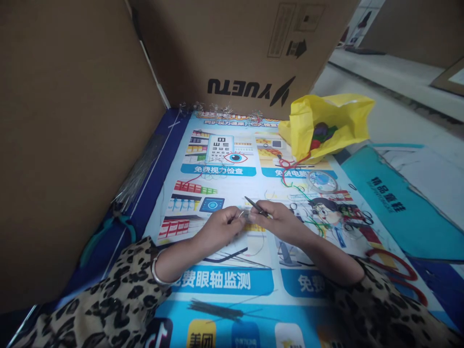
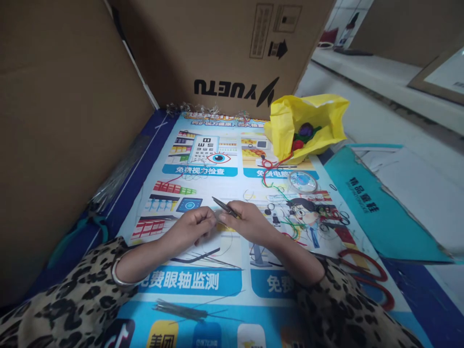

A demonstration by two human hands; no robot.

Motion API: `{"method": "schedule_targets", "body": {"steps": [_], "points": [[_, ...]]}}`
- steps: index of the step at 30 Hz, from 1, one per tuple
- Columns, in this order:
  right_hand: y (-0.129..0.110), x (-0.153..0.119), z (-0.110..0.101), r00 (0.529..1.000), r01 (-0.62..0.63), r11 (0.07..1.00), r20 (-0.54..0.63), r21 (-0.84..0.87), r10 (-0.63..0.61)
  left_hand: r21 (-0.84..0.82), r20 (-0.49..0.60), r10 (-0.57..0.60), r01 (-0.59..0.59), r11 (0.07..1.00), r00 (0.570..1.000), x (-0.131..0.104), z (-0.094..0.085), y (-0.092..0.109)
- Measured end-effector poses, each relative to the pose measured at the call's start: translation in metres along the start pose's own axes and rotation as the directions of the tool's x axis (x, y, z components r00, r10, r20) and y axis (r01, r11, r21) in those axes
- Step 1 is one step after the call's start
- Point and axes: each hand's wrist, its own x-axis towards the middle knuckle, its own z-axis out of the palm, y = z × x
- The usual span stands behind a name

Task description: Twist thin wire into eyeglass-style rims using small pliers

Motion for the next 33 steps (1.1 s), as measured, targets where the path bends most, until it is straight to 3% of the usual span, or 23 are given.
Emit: {"method": "schedule_targets", "body": {"steps": [3, 7, 13, 19, 23, 33], "points": [[0.0008, 0.0002, 0.0004, 1.0, 0.009, 0.999, 0.009, -0.031, -0.009, 0.027, -0.035, 0.008, -0.007, 1.0, 0.999, -0.0008, 0.0016, -0.0008], [0.0005, 0.0001, 0.0022, 1.0, -0.013, 0.999, 0.003, -0.046, 0.013, 0.196, -0.116, 0.107, -0.083, 0.977, 0.988, -0.0024, 0.0034, -0.0015], [-0.0062, 0.0003, 0.0032, 1.0, -0.009, 0.998, -0.029, -0.069, 0.007, 0.321, -0.116, 0.174, -0.129, 0.938, 0.978, -0.004, 0.0051, -0.0022], [-0.0053, 0.0015, 0.0046, 0.998, -0.049, 0.998, -0.031, -0.043, 0.048, 0.091, -0.025, 0.002, 0.0, 0.996, 1.0, -0.0052, 0.0069, -0.0017], [-0.0028, 0.0016, 0.0053, 0.999, -0.041, 0.999, -0.034, -0.018, 0.04, -0.04, 0.02, -0.05, 0.05, 0.998, 0.999, -0.0033, 0.0071, -0.0006], [-0.003, 0.0022, 0.0061, 0.999, -0.041, 0.999, -0.028, 0.0, 0.041, -0.092, 0.086, -0.081, 0.089, 0.992, 0.993, 0.0039, 0.0021, -0.0026]]}}
